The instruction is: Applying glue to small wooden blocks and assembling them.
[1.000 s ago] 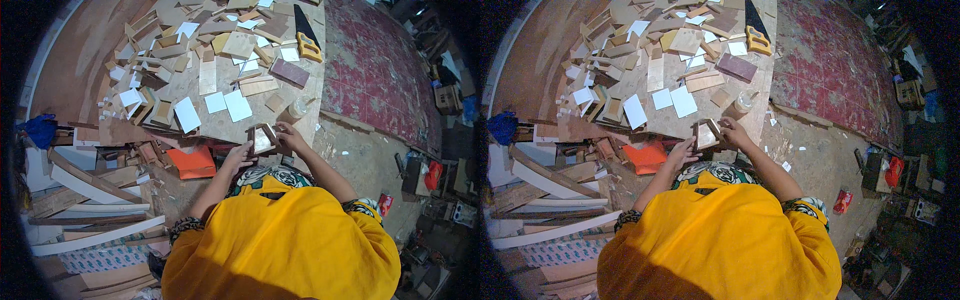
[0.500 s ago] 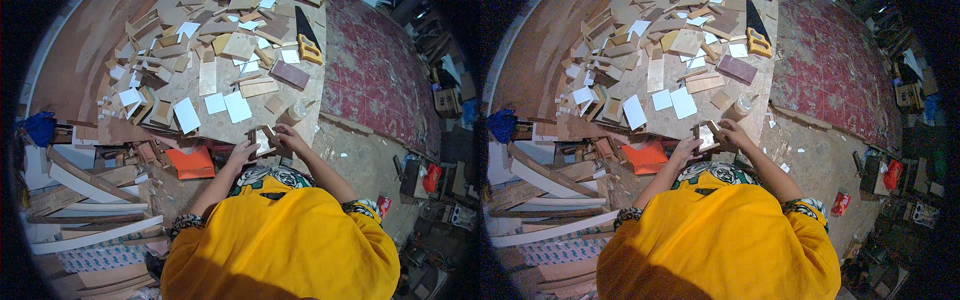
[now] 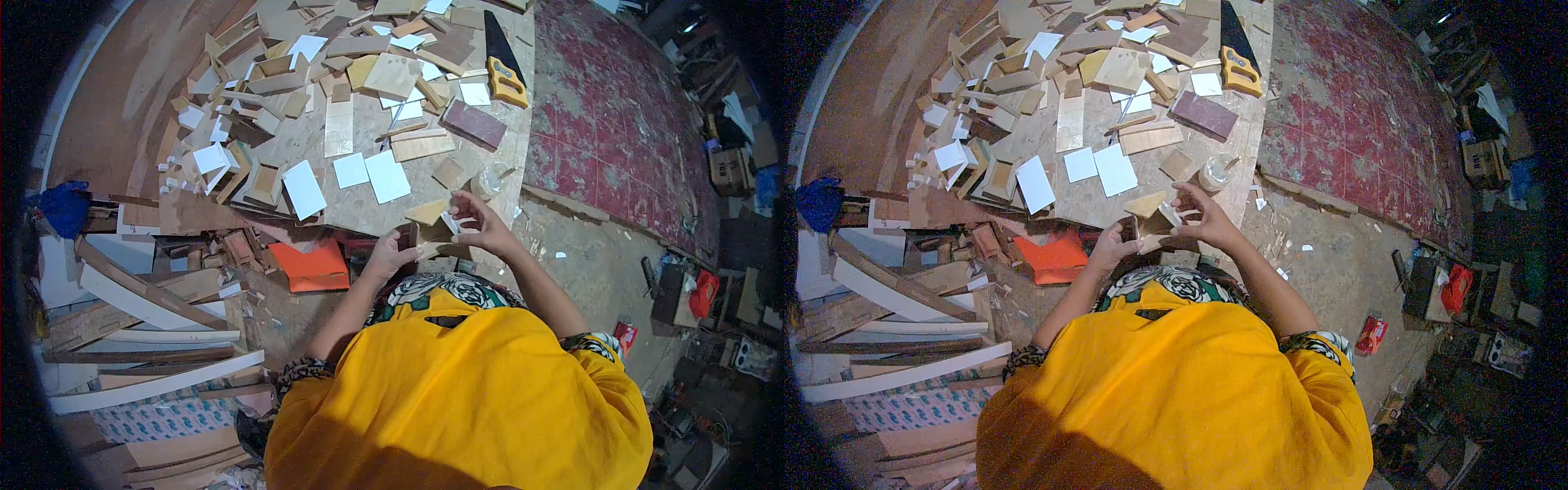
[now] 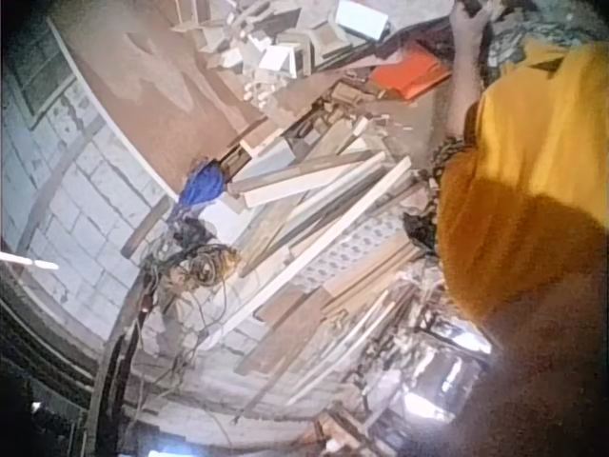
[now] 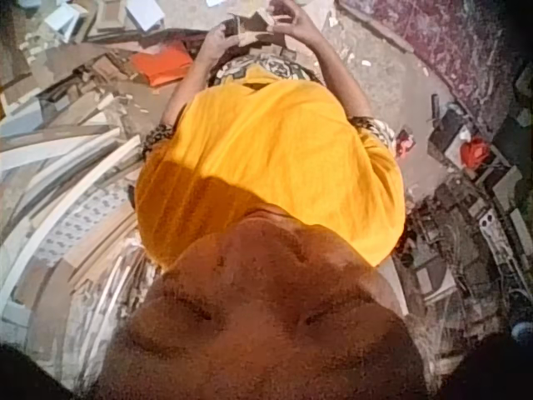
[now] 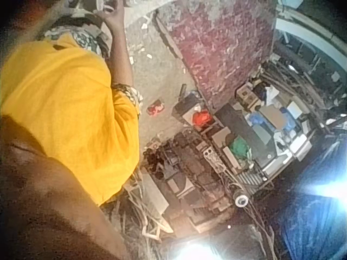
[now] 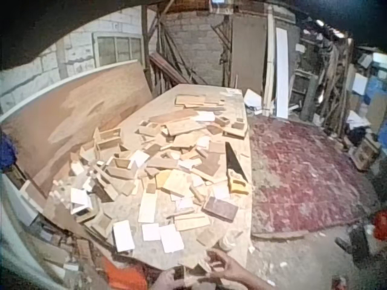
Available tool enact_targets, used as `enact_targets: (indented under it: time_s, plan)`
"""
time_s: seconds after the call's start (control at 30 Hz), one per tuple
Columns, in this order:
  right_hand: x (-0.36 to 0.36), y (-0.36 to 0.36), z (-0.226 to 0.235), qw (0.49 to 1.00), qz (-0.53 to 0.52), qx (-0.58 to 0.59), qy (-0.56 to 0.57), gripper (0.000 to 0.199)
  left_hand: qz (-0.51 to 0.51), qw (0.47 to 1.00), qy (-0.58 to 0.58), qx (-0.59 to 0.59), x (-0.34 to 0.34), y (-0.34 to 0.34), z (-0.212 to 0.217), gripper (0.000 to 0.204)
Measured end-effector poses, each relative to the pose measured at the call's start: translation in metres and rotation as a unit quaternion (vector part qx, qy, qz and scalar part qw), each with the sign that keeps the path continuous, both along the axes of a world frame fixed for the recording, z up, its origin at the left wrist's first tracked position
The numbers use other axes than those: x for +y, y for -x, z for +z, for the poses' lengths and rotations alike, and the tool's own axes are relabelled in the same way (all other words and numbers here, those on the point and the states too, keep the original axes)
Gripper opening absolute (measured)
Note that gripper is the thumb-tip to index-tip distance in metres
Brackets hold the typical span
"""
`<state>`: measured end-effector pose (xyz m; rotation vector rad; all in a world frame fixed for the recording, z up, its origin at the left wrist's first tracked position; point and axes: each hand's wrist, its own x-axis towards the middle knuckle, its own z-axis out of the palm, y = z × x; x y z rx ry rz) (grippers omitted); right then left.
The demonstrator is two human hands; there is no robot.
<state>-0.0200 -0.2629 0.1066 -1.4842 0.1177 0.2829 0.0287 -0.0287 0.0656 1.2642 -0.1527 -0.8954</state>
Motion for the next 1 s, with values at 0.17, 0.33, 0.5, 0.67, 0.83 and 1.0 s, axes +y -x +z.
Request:
enact_targets:
  time_s: [0.17, 0.33, 0.5, 0.67, 0.83, 1.0]
  plan:
    - [-0.001, 0.0, 0.021, 0.998, 0.027, -0.042, 0.049, 0.082, -0.022, 0.999, 0.017, -0.027, -0.005, 0.001, 0.015, 0.046]
    - [-0.001, -0.001, 0.033, 0.993, 0.032, -0.1, 0.049, 0.082, -0.046, 0.997, -0.009, -0.062, -0.002, -0.001, 0.017, 0.051]
    - [-0.002, -0.002, 0.043, 0.992, 0.03, -0.111, 0.051, 0.084, -0.045, 0.996, -0.012, -0.078, -0.002, -0.004, 0.025, 0.051]
    - [-0.003, -0.003, 0.036, 0.991, 0.023, -0.113, 0.072, 0.085, -0.061, 0.991, -0.054, -0.104, -0.006, -0.005, 0.038, 0.05]
    - [-0.001, -0.008, 0.019, 0.999, 0.015, -0.05, 0.009, 0.087, -0.026, 0.999, 0.016, -0.017, -0.005, -0.003, 0.028, 0.046]
    - [0.003, -0.023, 0.002, 0.997, 0.047, -0.007, -0.062, 0.087, -0.019, 1.0, 0.008, -0.009, 0.001, -0.003, 0.012, 0.047]
